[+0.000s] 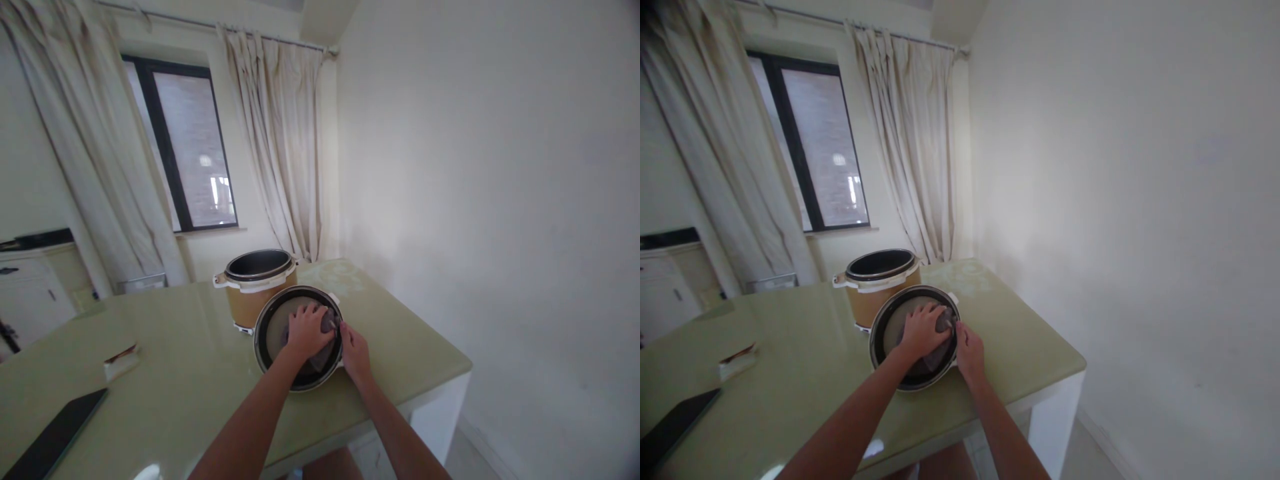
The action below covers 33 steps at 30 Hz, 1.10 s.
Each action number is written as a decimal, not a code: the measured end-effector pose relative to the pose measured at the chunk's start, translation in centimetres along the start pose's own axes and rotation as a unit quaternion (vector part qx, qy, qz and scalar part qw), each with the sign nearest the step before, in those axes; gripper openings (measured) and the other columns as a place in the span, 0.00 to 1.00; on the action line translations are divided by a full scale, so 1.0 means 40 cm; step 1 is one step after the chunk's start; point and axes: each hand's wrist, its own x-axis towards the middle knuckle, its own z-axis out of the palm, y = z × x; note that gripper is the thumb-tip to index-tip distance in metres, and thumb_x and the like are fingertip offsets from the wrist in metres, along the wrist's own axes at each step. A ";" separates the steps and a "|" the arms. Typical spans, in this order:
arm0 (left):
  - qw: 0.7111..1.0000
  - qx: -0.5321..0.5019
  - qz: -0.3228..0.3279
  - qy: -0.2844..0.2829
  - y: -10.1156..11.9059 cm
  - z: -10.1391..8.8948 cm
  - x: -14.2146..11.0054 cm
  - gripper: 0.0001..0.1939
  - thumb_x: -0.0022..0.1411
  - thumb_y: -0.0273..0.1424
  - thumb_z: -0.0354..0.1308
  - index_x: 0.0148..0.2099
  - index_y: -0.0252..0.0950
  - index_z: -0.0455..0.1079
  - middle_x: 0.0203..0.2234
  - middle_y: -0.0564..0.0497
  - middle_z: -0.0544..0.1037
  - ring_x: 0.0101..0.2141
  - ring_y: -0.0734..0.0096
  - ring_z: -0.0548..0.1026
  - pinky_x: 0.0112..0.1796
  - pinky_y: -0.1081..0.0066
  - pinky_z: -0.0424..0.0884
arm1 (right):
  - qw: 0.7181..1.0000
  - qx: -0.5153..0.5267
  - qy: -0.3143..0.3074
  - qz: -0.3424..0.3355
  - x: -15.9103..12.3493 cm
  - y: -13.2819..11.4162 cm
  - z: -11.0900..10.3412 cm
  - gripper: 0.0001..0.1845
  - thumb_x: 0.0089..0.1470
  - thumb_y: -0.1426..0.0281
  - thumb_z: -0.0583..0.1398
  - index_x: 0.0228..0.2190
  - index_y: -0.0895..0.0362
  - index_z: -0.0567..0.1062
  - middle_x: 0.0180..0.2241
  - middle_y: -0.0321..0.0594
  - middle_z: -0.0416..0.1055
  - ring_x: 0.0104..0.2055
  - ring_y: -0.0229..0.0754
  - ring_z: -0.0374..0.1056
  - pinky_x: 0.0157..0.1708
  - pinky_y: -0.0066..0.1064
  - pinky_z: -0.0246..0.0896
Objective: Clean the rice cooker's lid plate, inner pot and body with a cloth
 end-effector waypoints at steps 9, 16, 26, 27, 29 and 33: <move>0.981 -0.067 0.066 -0.167 -0.122 -0.032 -0.061 0.25 0.53 0.48 0.67 0.52 0.45 0.81 0.52 0.43 0.81 0.56 0.44 0.75 0.58 0.50 0.67 | 1.000 0.000 0.026 0.016 0.001 -0.010 0.006 0.38 0.64 0.40 0.45 0.23 0.55 0.75 0.24 0.42 0.74 0.29 0.45 0.68 0.30 0.33 0.58; 0.976 0.012 0.066 -0.205 -0.191 -0.088 -0.028 0.28 0.42 0.34 0.73 0.49 0.48 0.80 0.49 0.45 0.81 0.54 0.42 0.76 0.52 0.50 0.73 | 1.000 -0.009 0.027 -0.002 -0.003 -0.004 0.009 0.36 0.65 0.42 0.46 0.23 0.55 0.74 0.23 0.41 0.73 0.28 0.44 0.66 0.29 0.32 0.55; 0.998 0.059 -0.008 0.004 -0.069 -0.034 0.047 0.20 0.63 0.39 0.63 0.57 0.42 0.73 0.53 0.40 0.75 0.54 0.46 0.72 0.49 0.53 0.74 | 0.997 -0.078 0.023 -0.015 -0.011 0.010 0.005 0.32 0.67 0.48 0.43 0.24 0.52 0.72 0.23 0.41 0.73 0.27 0.45 0.67 0.30 0.33 0.53; 0.999 0.045 0.013 0.005 -0.047 -0.022 0.045 0.20 0.62 0.41 0.63 0.56 0.42 0.74 0.52 0.40 0.76 0.54 0.46 0.72 0.50 0.53 0.73 | 0.996 -0.079 0.023 -0.014 -0.010 0.012 0.003 0.32 0.67 0.48 0.43 0.24 0.52 0.72 0.24 0.42 0.73 0.28 0.46 0.67 0.30 0.33 0.54; 0.998 0.015 0.053 -0.013 -0.017 -0.007 0.041 0.22 0.60 0.43 0.65 0.54 0.42 0.76 0.51 0.41 0.77 0.54 0.46 0.73 0.53 0.52 0.72 | 0.997 -0.077 0.026 -0.009 -0.007 0.015 -0.002 0.31 0.67 0.49 0.44 0.25 0.52 0.74 0.26 0.44 0.75 0.29 0.47 0.69 0.31 0.34 0.55; 0.989 -0.045 0.082 -0.115 -0.033 -0.012 0.035 0.23 0.57 0.49 0.65 0.49 0.42 0.81 0.47 0.42 0.82 0.50 0.48 0.78 0.51 0.57 0.73 | 0.998 -0.055 0.024 0.008 -0.004 0.014 -0.005 0.31 0.65 0.48 0.44 0.27 0.52 0.75 0.28 0.46 0.77 0.31 0.48 0.70 0.33 0.34 0.57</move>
